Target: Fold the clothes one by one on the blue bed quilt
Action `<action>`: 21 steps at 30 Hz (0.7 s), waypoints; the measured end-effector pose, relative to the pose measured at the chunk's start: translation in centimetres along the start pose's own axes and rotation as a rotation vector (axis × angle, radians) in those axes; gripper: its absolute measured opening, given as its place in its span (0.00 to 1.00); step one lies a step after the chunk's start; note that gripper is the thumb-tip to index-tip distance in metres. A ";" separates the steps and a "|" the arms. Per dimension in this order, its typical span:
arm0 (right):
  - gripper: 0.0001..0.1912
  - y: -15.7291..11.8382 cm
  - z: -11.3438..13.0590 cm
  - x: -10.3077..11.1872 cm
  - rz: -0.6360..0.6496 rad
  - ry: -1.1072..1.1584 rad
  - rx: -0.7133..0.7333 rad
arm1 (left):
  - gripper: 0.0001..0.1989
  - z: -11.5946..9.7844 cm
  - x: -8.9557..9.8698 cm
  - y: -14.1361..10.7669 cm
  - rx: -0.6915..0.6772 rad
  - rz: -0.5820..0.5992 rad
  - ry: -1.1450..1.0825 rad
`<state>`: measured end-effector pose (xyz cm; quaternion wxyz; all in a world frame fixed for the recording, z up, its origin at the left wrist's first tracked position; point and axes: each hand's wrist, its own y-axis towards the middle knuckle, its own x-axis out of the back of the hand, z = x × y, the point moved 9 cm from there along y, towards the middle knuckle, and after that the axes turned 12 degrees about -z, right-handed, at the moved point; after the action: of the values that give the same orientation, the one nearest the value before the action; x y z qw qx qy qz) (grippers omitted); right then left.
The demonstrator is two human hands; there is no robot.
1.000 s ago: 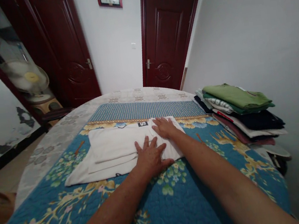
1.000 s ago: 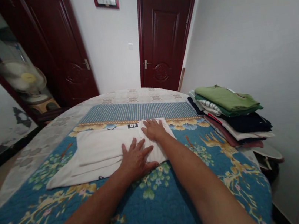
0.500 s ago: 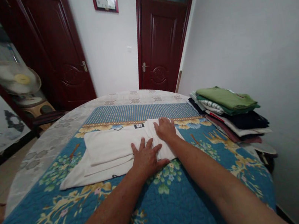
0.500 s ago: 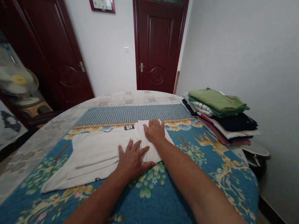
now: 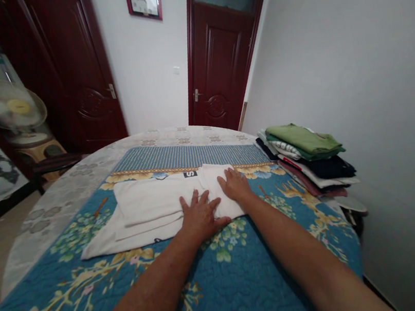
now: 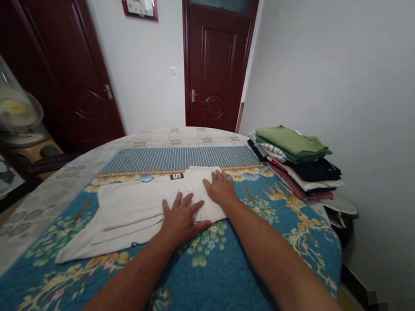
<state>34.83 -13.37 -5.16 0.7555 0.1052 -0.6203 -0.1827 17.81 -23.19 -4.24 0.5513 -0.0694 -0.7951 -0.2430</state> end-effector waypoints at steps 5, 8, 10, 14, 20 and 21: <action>0.39 -4.7 -2.0 1.5 0.040 -0.023 0.032 | 0.41 0.0 0.2 -0.1 -0.018 -0.027 0.002; 0.38 -7.7 -3.3 2.8 0.020 -0.073 0.075 | 0.41 -0.2 0.0 -0.2 -0.028 -0.044 0.006; 0.37 -9.2 -4.1 3.6 -0.012 -0.096 0.099 | 0.41 -0.4 0.2 -0.4 -0.040 -0.065 0.022; 0.35 -10.2 -5.0 4.9 -0.081 -0.046 0.119 | 0.34 -0.7 2.1 -0.6 -0.107 -0.094 0.079; 0.31 -8.2 -7.4 5.9 -0.146 0.140 -0.087 | 0.23 6.4 8.5 -0.5 0.077 -0.149 0.101; 0.30 -7.6 -7.8 6.0 -0.145 0.180 -0.121 | 0.23 8.2 9.4 -0.7 0.121 -0.164 0.091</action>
<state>42.33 -23.27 -4.37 0.7978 0.1199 -0.5286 -0.2638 7.08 -21.47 1.83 0.5683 0.0405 -0.7855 -0.2418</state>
